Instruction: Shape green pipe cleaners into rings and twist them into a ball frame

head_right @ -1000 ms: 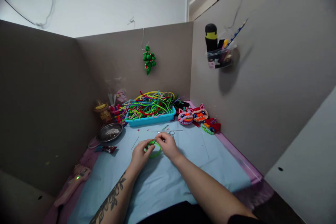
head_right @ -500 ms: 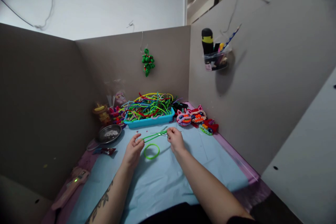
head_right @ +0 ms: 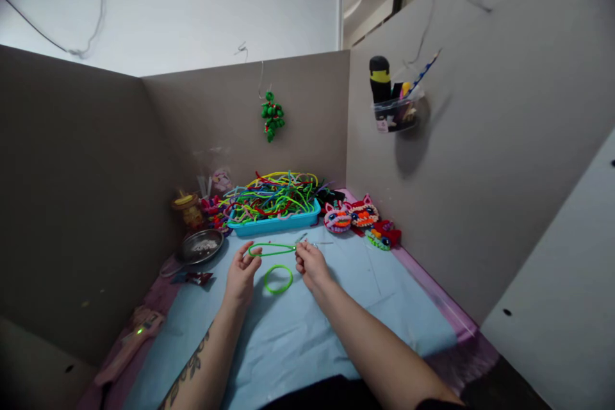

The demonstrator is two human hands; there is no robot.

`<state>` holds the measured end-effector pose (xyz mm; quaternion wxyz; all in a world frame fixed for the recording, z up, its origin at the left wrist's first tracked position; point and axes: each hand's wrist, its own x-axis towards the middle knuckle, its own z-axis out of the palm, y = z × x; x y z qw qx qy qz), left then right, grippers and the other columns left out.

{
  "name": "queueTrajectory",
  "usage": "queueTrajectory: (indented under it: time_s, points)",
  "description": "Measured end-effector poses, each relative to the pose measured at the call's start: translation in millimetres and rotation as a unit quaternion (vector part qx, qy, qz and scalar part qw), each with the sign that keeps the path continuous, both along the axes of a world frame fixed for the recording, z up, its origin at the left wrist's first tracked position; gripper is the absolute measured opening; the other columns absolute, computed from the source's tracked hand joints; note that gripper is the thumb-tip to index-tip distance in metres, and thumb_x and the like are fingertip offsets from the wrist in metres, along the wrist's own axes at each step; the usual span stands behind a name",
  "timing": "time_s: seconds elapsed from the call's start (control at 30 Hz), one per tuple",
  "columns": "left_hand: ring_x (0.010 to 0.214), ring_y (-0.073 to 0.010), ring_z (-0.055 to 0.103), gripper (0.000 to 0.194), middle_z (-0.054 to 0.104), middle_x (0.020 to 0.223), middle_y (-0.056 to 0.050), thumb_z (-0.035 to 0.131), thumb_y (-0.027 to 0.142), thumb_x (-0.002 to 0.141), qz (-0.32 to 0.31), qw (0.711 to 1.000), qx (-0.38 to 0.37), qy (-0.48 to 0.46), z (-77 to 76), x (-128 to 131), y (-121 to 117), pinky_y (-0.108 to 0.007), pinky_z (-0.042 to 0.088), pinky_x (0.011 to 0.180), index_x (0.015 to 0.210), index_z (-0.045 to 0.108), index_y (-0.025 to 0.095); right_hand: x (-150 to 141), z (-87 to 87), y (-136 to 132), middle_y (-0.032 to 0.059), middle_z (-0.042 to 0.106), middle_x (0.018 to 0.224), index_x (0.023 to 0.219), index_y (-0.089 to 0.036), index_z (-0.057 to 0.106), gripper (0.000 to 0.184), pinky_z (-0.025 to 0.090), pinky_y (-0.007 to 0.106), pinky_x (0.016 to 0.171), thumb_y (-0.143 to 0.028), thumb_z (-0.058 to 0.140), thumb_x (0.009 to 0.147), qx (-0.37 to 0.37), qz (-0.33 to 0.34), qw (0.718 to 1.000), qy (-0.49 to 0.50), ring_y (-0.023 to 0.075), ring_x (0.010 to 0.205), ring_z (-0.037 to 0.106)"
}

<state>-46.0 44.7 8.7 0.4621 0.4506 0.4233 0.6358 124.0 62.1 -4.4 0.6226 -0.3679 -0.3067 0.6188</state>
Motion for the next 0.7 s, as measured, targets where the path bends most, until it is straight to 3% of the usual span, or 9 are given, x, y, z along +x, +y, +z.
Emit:
queueTrajectory:
  time_s: [0.13, 0.23, 0.3, 0.4, 0.5, 0.57, 0.63, 0.7]
  points:
    - [0.104, -0.0226, 0.057, 0.045, 0.061, 0.112, -0.013, 0.064, 0.034, 0.070, -0.019, 0.996, 0.014, 0.080, -5.1, 8, 0, -0.035, 0.045, 0.086, 0.110, 0.054, 0.016, -5, -1.5, -3, -0.0072, 0.039, 0.051, 0.065, -0.018, 0.048, 0.036, 0.019, 0.016, 0.035, -0.042, 0.072, 0.055, -0.001, 0.003, 1.000, -0.002, 0.0041, 0.042, 0.032]
    - [0.121, -0.0228, 0.044, 0.045, 0.050, 0.130, -0.012, 0.056, 0.035, 0.077, -0.048, 0.979, 0.068, 0.184, -6.7, 16, -6, -0.039, 0.037, 0.097, 0.118, 0.051, 0.019, -11, -1.5, -6, -0.0074, 0.041, 0.051, 0.065, -0.017, 0.048, 0.037, 0.019, 0.015, 0.034, -0.043, 0.073, 0.054, -0.008, 0.013, 1.000, 0.003, 0.0033, 0.041, 0.030]
    - [0.124, -0.0205, 0.041, 0.043, 0.049, 0.131, -0.011, 0.048, 0.036, 0.082, -0.060, 0.965, 0.117, 0.228, -5.3, 21, -13, -0.039, 0.029, 0.104, 0.122, 0.048, 0.019, -16, 0.1, -9, -0.0075, 0.041, 0.051, 0.064, -0.017, 0.047, 0.037, 0.019, 0.015, 0.034, -0.043, 0.073, 0.054, -0.012, 0.024, 1.000, -0.001, 0.0030, 0.040, 0.030]
    - [0.121, -0.0198, 0.044, 0.039, 0.053, 0.126, -0.011, 0.038, 0.040, 0.088, -0.061, 0.960, 0.154, 0.227, 0.1, 24, -21, -0.039, 0.030, 0.103, 0.118, 0.050, 0.018, -22, 3.1, -14, -0.0078, 0.042, 0.050, 0.063, -0.017, 0.046, 0.035, 0.018, 0.015, 0.034, -0.041, 0.071, 0.056, -0.007, 0.057, 0.998, -0.019, 0.0027, 0.039, 0.030]
    - [0.103, -0.0198, 0.055, 0.036, 0.062, 0.102, -0.009, 0.037, 0.047, 0.087, -0.039, 0.982, 0.123, 0.137, 5.9, 24, -22, -0.038, 0.040, 0.092, 0.100, 0.054, 0.018, -26, 4.8, -21, -0.0086, 0.041, 0.046, 0.062, -0.017, 0.046, 0.030, 0.016, 0.015, 0.033, -0.037, 0.068, 0.059, -0.002, 0.130, 0.990, -0.062, 0.0028, 0.037, 0.029]
    - [0.076, -0.0150, 0.059, 0.034, 0.059, 0.074, -0.002, 0.039, 0.052, 0.085, -0.037, 0.996, 0.075, 0.013, 9.1, 24, -20, -0.032, 0.046, 0.075, 0.089, 0.050, 0.019, -27, 5.4, -27, -0.0086, 0.041, 0.045, 0.061, -0.018, 0.046, 0.028, 0.016, 0.015, 0.033, -0.036, 0.067, 0.061, 0.010, 0.196, 0.975, -0.103, 0.0031, 0.036, 0.030]
    - [0.050, -0.0084, 0.047, 0.033, 0.042, 0.054, 0.007, 0.045, 0.053, 0.082, -0.051, 0.993, 0.023, -0.100, 11.8, 22, -17, -0.023, 0.043, 0.055, 0.082, 0.044, 0.020, -26, 6.2, -31, -0.0075, 0.045, 0.046, 0.062, -0.017, 0.048, 0.027, 0.019, 0.016, 0.034, -0.038, 0.065, 0.064, 0.041, 0.267, 0.952, -0.144, 0.0032, 0.036, 0.032]
    - [0.039, -0.0045, 0.030, 0.034, 0.027, 0.049, 0.011, 0.053, 0.052, 0.077, -0.078, 0.985, -0.028, -0.150, 13.8, 19, -15, -0.017, 0.029, 0.041, 0.078, 0.040, 0.021, -23, 7.8, -32, -0.0064, 0.047, 0.048, 0.066, -0.016, 0.052, 0.029, 0.022, 0.017, 0.035, -0.042, 0.063, 0.068, 0.074, 0.322, 0.927, -0.180, 0.0035, 0.037, 0.034]
